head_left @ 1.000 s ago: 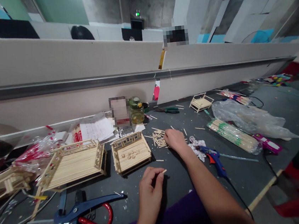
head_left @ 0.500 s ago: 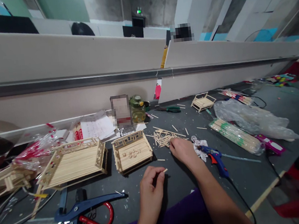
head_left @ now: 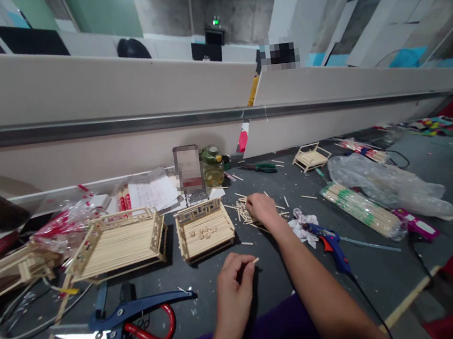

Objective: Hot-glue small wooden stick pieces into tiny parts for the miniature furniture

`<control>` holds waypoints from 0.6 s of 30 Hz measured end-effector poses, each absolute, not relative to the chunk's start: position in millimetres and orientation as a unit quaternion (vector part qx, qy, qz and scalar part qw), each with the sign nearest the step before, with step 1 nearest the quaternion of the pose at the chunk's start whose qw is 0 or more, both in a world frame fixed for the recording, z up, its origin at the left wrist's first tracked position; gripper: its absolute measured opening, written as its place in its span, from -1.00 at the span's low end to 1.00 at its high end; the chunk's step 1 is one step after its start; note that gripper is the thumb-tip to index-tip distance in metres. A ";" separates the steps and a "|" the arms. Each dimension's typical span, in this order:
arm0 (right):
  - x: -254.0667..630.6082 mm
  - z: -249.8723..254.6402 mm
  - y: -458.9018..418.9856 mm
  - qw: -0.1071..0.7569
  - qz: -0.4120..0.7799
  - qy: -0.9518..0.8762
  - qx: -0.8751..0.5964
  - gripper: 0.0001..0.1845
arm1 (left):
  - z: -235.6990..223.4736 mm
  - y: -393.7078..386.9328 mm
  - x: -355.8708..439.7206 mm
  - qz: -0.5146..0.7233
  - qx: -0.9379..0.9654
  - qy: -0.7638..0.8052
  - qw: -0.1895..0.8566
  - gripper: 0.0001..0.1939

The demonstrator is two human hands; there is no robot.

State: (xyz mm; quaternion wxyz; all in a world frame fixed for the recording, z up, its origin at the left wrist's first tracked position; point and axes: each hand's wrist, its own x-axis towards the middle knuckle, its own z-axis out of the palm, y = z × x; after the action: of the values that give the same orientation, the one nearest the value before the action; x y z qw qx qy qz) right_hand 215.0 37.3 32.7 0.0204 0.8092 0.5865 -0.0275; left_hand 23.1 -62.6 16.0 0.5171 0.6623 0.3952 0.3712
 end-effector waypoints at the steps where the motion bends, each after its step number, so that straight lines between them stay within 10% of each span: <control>1: 215.1 30.3 39.2 0.022 -0.032 0.588 0.808 -0.70 | 15.9 -63.0 23.1 0.371 0.663 0.395 0.517 -0.78; 18: 219.6 21.6 43.6 0.012 -0.055 0.594 0.803 -0.76 | 15.4 -61.8 22.5 0.378 0.661 0.401 0.510 -0.79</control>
State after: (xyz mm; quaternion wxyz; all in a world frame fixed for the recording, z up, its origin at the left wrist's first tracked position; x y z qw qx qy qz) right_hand 219.6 43.6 21.6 0.0120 0.8028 0.5936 -0.0545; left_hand 22.5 -61.8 15.4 0.5101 0.6605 0.4005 0.3782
